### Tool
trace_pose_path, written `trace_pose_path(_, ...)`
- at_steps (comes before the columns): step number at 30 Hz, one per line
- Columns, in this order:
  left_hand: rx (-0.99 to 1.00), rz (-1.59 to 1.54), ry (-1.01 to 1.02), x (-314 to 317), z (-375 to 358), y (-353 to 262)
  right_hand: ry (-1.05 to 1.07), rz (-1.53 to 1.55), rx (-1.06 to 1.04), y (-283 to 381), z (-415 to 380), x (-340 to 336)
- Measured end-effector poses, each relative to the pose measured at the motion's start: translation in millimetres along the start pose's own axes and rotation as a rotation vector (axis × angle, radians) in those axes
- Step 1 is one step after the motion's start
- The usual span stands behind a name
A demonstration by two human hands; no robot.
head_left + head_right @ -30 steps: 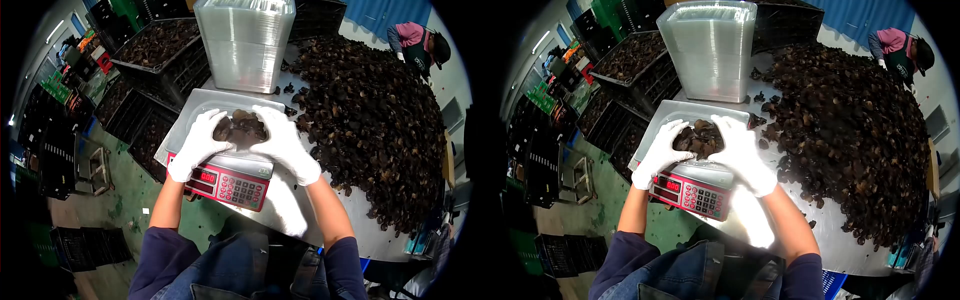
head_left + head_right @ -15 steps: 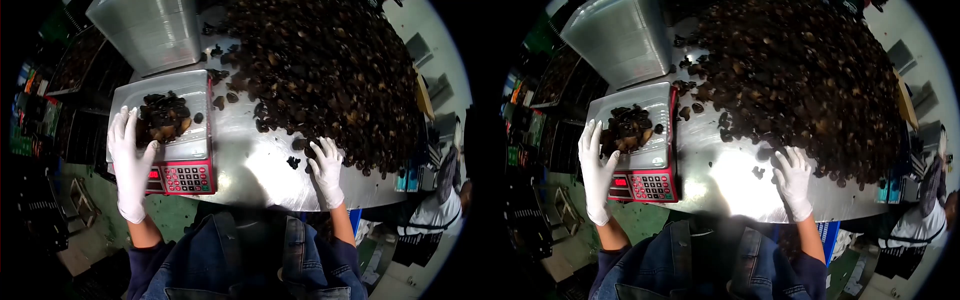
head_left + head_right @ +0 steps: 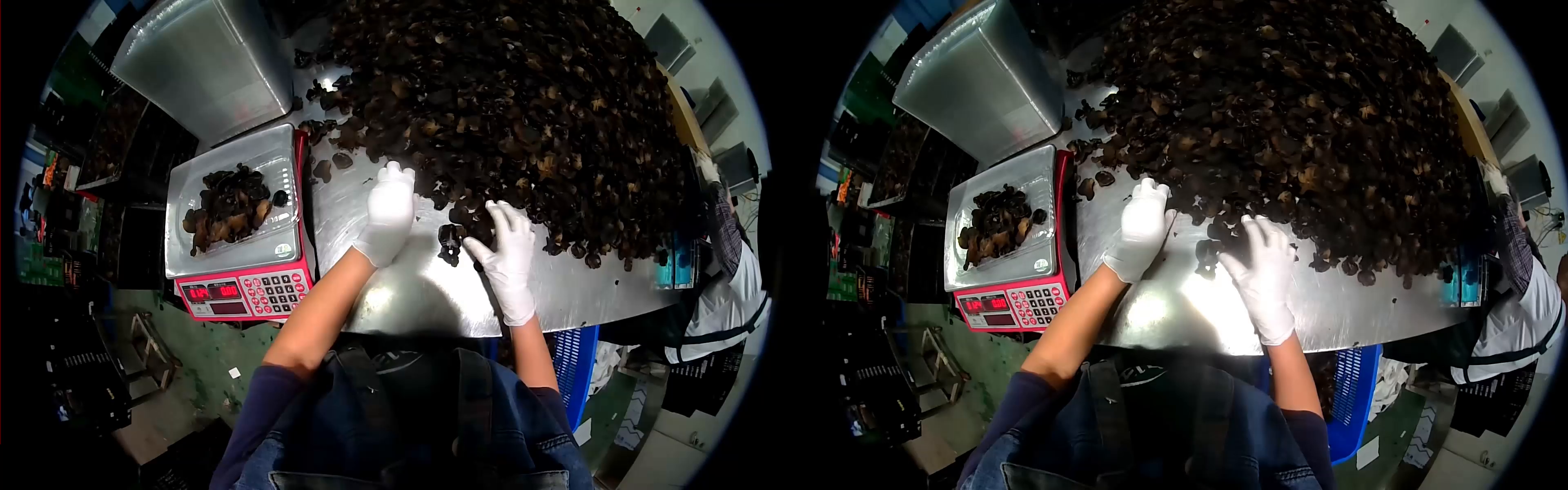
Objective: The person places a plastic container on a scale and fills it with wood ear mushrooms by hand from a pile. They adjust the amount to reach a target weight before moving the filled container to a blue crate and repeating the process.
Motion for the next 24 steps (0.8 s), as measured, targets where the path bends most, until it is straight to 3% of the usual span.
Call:
trace_pose_path(1,0.002,0.008,-0.001,1,0,0,0.045,-0.065,-0.024,2,2,6)
trace_pose_path(3,-0.234,-0.489,-0.059,-3,-5,9,-0.038,-0.119,-0.142,-8,-6,18)
trace_pose_path(4,0.022,-0.175,-0.181,-20,-8,-1,-0.042,-0.068,-0.127,-11,-8,13)
trace_pose_path(8,-0.096,-0.24,-0.008,-40,-31,-20,-0.127,0.112,-0.03,-27,-10,-21)
trace_pose_path(10,-0.031,-0.383,0.175,-30,-46,-38,-0.188,0.189,0.054,-46,-5,-24)
trace_pose_path(11,0.139,-0.381,0.094,-11,-55,-37,-0.186,0.149,0.084,-52,0,-26)
trace_pose_path(13,0.207,-0.296,0.065,-6,-61,-60,-0.148,0.036,0.154,-65,6,-23)
trace_pose_path(17,0.223,-0.262,0.048,19,-57,-79,-0.042,0.032,0.052,-53,-2,-17)
trace_pose_path(19,0.227,-0.086,0.121,32,-49,-78,0.062,0.042,0.019,-45,-18,-10)
trace_pose_path(23,0.212,-0.241,0.135,34,-42,-67,0.131,-0.004,-0.041,-42,-30,0)
trace_pose_path(24,0.227,-0.248,0.039,33,-44,-65,0.133,-0.051,-0.044,-38,-27,-1)
Point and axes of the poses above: each hand's wrist, its own z-axis towards the middle knuckle, its own x-axis out of the palm, y = z × x, the point moved 5 cm from there along z, towards the middle knuckle, and after that the axes turned 3 degrees about -y, right-handed, at the moved point
